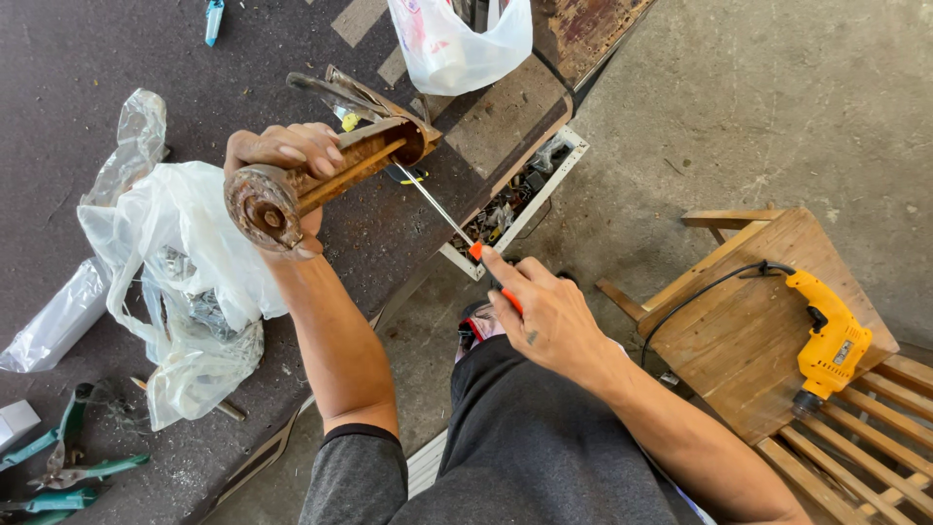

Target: The person uses a screwdriver and utility knife to scrape and clean a rusty metal part. They repeatedly scrape the surface, rotate the part, and switch tools to remove rust and debris.

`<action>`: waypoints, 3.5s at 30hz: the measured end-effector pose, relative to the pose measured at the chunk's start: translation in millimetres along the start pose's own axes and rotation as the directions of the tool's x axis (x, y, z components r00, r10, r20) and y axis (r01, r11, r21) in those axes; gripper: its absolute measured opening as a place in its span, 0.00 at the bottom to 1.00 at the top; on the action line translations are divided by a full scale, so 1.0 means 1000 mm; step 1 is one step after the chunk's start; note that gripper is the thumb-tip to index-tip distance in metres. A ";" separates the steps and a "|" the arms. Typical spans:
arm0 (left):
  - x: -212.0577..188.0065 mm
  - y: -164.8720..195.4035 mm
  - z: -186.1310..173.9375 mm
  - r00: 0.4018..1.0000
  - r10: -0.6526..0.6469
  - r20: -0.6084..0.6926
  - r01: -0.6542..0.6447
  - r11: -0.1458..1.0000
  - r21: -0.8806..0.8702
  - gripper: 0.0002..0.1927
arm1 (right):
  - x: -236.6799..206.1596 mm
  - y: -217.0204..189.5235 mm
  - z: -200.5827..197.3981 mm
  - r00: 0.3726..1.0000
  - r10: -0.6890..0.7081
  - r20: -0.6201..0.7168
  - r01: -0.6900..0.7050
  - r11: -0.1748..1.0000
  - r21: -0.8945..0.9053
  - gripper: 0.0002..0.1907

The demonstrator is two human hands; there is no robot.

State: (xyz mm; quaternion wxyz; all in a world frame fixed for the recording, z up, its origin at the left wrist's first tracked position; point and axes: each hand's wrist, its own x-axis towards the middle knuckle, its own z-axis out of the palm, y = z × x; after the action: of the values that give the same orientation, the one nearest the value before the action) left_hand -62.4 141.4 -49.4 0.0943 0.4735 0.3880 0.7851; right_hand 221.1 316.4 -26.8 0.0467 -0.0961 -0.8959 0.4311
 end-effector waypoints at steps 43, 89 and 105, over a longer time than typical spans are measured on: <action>0.050 0.000 0.008 0.878 -0.164 0.449 0.278 0.939 -0.201 0.18 | 0.048 0.068 -0.060 0.966 -0.127 0.225 0.228 0.829 -0.510 0.35; 0.055 -0.029 -0.039 0.907 -0.060 0.416 0.209 0.923 -0.323 0.22 | 0.062 0.059 -0.035 0.984 -0.120 0.135 0.144 0.972 -0.185 0.26; 0.067 -0.005 0.018 0.915 -0.339 0.220 0.397 0.858 -0.327 0.22 | 0.060 0.056 -0.073 0.975 -0.177 0.135 0.203 0.954 -0.221 0.26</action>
State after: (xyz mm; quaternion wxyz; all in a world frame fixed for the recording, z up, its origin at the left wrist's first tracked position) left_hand -84.7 188.3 -3.7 0.3590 0.4240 0.3103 0.7714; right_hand 182.2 419.1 -25.3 0.0255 0.0105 -0.9467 0.3209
